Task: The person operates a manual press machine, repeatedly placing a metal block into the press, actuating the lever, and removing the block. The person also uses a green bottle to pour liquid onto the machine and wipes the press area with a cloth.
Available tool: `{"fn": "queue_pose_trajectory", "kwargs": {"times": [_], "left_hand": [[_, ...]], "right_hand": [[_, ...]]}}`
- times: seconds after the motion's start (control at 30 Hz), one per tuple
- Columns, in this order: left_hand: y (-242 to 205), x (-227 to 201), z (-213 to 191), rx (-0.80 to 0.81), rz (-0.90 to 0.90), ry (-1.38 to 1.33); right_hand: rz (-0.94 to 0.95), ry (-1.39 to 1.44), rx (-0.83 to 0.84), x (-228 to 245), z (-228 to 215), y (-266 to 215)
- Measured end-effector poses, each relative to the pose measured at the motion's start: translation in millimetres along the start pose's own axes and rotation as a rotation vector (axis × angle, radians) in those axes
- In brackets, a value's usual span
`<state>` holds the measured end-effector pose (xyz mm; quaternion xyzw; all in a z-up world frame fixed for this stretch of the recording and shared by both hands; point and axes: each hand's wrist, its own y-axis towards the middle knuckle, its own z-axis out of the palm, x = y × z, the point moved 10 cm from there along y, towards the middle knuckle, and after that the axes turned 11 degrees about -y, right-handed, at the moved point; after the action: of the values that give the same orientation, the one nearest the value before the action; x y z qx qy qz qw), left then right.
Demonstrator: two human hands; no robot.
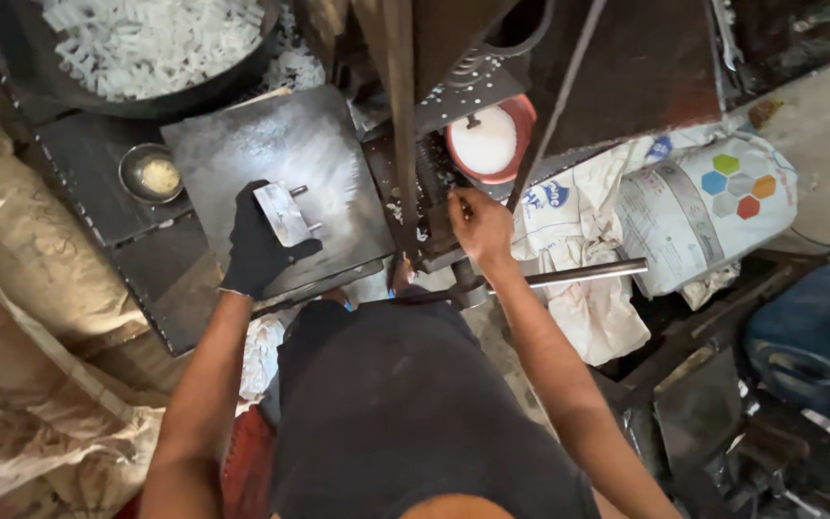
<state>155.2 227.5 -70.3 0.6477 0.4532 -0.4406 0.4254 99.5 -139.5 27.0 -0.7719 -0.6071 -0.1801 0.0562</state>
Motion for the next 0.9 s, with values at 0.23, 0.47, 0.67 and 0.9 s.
{"fn": "queue_pose_trajectory", "kwargs": {"times": [0.23,0.47,0.67,0.9], "left_hand": [[3.7,61.9,58.4,-0.201,-0.817,-1.185],[52.8,-119.2,10.0,0.127,-0.279,-0.617],[57.3,-175.0,56.1,0.374,0.090,0.729],[44.1,-121.9,91.4,0.335,0.151,0.857]], "right_hand": [[0.079,0.071,-0.049,-11.7,-1.2,-6.0],[0.040,0.059,-0.023,-6.5,-6.9,-7.4],[-0.028,0.090,-0.033,-1.7,-10.8,-0.7],[-0.032,0.090,-0.007,-5.2,-7.6,0.0]]}}
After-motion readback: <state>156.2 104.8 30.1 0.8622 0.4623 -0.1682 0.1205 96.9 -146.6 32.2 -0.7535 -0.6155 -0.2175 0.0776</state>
